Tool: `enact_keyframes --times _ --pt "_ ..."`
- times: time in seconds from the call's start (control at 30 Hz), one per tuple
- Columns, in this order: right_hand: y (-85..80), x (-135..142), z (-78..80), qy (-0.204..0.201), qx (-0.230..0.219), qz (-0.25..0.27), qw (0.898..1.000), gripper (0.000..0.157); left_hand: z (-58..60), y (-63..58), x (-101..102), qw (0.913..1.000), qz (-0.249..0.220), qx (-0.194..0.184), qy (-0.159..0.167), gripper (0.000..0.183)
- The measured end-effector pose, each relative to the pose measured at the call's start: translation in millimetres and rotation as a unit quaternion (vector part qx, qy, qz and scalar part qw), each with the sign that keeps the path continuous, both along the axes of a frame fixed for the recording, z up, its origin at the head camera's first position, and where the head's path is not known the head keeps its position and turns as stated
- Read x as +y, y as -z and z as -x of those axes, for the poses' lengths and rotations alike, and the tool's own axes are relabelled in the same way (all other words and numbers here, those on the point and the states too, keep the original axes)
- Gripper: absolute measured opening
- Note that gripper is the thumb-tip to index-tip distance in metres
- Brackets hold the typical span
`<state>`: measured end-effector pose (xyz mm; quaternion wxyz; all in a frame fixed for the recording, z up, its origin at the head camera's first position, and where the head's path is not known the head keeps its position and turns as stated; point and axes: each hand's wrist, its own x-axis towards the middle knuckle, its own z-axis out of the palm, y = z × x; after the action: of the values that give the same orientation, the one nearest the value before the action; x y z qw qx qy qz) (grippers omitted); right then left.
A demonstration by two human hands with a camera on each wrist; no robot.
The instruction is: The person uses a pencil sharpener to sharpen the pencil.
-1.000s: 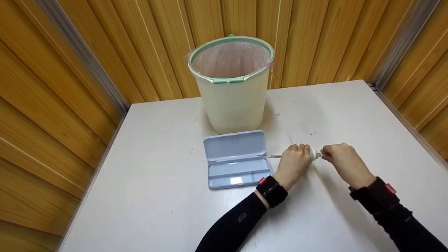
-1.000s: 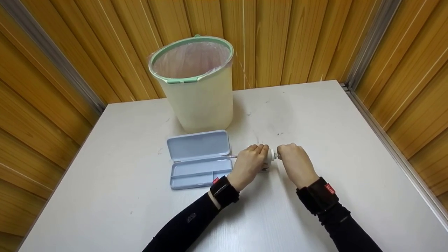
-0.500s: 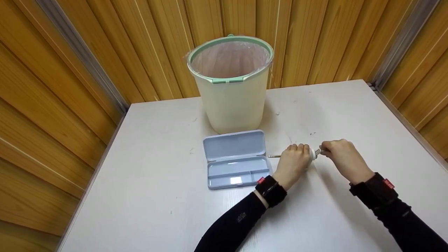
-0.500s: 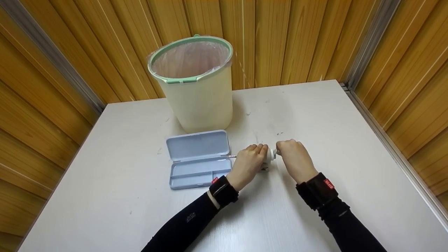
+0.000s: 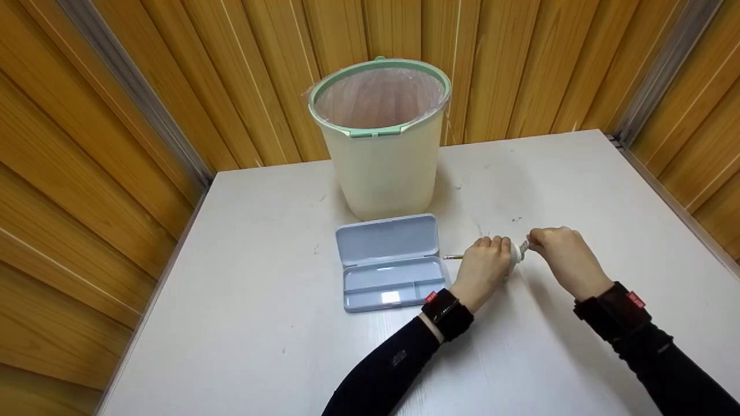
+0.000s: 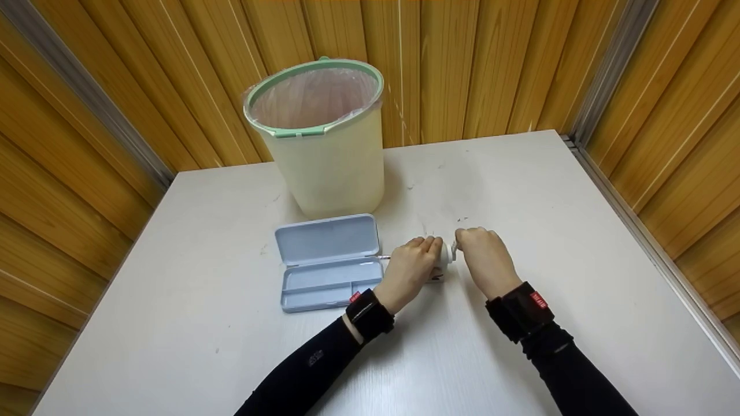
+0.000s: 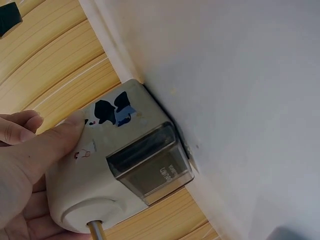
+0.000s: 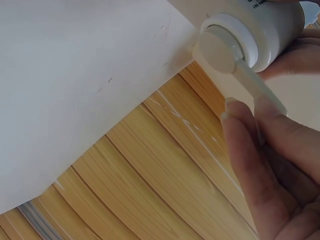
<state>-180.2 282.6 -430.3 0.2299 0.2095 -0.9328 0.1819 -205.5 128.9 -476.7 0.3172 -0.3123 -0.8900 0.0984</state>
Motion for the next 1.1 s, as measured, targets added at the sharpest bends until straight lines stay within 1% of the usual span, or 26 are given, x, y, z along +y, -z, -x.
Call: enact_keyframes --times 0.13,0.33,0.5,0.6,0.83,1.1 --pt "1.4 0 2.3 0.001 0.005 0.01 1.0 0.006 1.2 -0.2 0 1.0 -0.002 0.001 0.001 0.022" --pt "0.7 0 8.6 0.014 0.001 0.009 1.0 0.006 2.1 -1.5 0 0.9999 0.003 -0.011 0.003 0.023" --pt "1.7 -1 11.9 0.014 -0.001 0.011 1.0 0.005 2.5 -1.1 -1 1.0 0.002 0.001 0.005 0.022" --pt "1.1 -1 14.9 0.019 -0.012 0.014 1.0 0.004 2.8 -1.4 -1 1.0 0.003 0.003 0.003 0.022" --pt "2.2 1 19.2 0.026 -0.04 0.017 0.999 0.007 1.3 0.5 -1 0.9998 0.012 -0.016 0.001 0.024" --pt "3.7 2 28.0 0.031 -0.051 0.017 0.998 0.006 0.2 0.6 1 1.0 -0.004 -0.008 0.001 0.022"
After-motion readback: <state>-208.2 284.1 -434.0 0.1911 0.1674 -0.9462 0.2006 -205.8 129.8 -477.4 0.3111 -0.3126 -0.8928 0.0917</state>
